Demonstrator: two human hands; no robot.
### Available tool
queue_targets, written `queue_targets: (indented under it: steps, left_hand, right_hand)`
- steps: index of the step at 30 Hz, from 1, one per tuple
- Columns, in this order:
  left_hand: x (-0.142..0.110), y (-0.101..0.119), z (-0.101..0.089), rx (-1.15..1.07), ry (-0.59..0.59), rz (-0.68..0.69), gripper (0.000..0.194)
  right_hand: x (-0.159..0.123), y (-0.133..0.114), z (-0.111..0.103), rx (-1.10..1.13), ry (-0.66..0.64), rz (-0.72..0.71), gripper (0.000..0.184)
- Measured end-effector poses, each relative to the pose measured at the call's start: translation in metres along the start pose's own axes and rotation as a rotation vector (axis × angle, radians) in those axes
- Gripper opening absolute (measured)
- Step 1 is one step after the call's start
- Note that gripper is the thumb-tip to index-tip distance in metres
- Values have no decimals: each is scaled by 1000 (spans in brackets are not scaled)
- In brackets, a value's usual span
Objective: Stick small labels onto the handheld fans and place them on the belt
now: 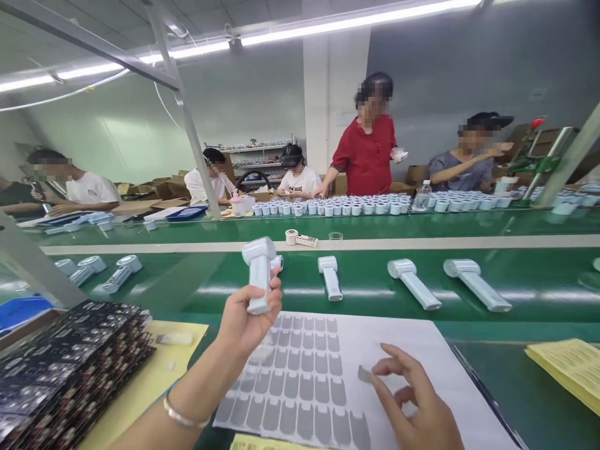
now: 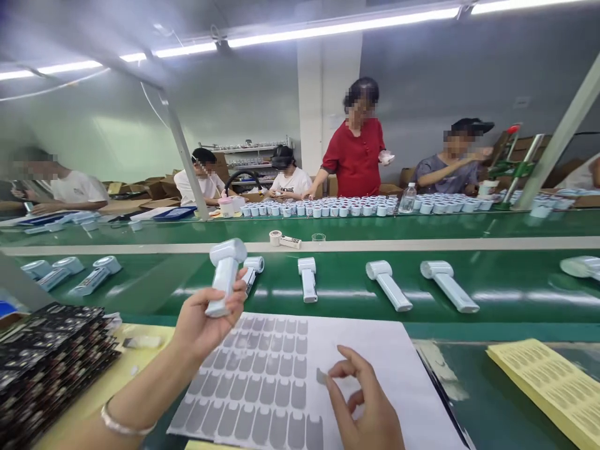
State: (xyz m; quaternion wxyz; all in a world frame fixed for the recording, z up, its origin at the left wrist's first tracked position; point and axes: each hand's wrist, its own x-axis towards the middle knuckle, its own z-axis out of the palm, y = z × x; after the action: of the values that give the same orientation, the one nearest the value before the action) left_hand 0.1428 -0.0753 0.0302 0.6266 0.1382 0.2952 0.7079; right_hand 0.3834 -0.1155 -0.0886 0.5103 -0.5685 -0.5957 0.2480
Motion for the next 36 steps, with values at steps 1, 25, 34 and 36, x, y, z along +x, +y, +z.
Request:
queue_targets:
  steps: [1,25,34,36]
  left_hand:
    - [-17,-6,-6,21,-41,-40,34]
    - [-122,-56,-21,-187,541,-308,7]
    - [-121,-58,-27,-193,512,-268,7]
    - [-122,-59,-28,-200,516,-277,8]
  right_hand:
    - [2,-1,-3,24,-19,-1,46]
    - [-77,-108,9,709,-507,275,48]
    - [-77,-114,18,722,-482,302,44]
    - [-76,-115,19,720,-484,302,44]
